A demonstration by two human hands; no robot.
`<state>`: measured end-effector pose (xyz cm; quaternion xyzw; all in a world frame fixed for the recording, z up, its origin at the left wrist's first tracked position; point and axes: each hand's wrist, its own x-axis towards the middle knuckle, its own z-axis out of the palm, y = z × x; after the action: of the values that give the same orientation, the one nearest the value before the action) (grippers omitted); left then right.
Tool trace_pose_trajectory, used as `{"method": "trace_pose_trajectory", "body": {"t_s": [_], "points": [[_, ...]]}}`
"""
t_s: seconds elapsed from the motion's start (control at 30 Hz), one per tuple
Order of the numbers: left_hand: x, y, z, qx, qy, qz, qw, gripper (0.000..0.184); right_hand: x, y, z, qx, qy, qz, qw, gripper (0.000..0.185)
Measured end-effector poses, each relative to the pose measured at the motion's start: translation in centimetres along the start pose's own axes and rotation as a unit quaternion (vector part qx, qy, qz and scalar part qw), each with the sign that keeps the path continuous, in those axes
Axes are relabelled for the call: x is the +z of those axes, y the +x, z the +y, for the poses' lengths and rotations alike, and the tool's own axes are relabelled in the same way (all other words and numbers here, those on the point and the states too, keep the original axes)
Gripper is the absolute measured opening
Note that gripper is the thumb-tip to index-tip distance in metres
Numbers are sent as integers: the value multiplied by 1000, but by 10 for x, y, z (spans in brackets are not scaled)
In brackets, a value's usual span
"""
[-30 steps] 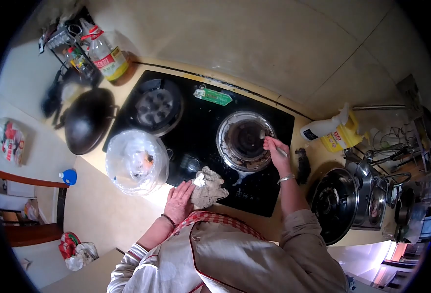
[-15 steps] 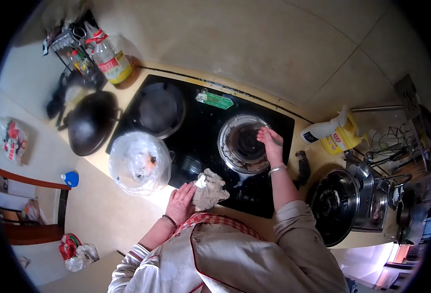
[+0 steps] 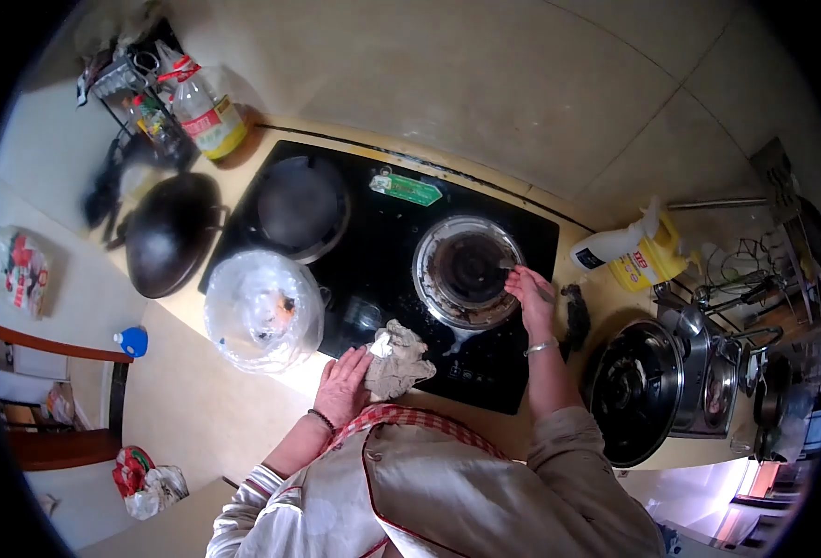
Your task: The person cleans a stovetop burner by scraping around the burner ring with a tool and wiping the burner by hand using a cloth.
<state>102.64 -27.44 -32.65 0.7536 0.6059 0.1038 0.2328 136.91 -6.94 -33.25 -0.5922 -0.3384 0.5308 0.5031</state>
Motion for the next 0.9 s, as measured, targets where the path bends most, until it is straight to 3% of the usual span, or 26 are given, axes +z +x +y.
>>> {"method": "trace_pose_trajectory", "body": {"t_s": [0.1,0.2,0.43,0.7,0.77,0.9], "points": [[4,0,0,-4,4,3,1000,77,-15,-13,11,-30,41,7,999,29],[1,0,1,-6,0,-2,1000,78,-19,-26,10,6,37,-34,999,26],[3,-1,-2,2,6,-3,1000,77,22,-1,-14,-49,97,7,994,25],[0,0,1,0,3,3,1000,76,11,-20,15,-8,96,33,995,28],[-1,1,1,0,1,0,1000,76,5,-39,22,-7,71,-13,997,28],[-2,-1,1,-3,3,-1,1000,76,3,-53,25,-1,129,-5,992,28]]}}
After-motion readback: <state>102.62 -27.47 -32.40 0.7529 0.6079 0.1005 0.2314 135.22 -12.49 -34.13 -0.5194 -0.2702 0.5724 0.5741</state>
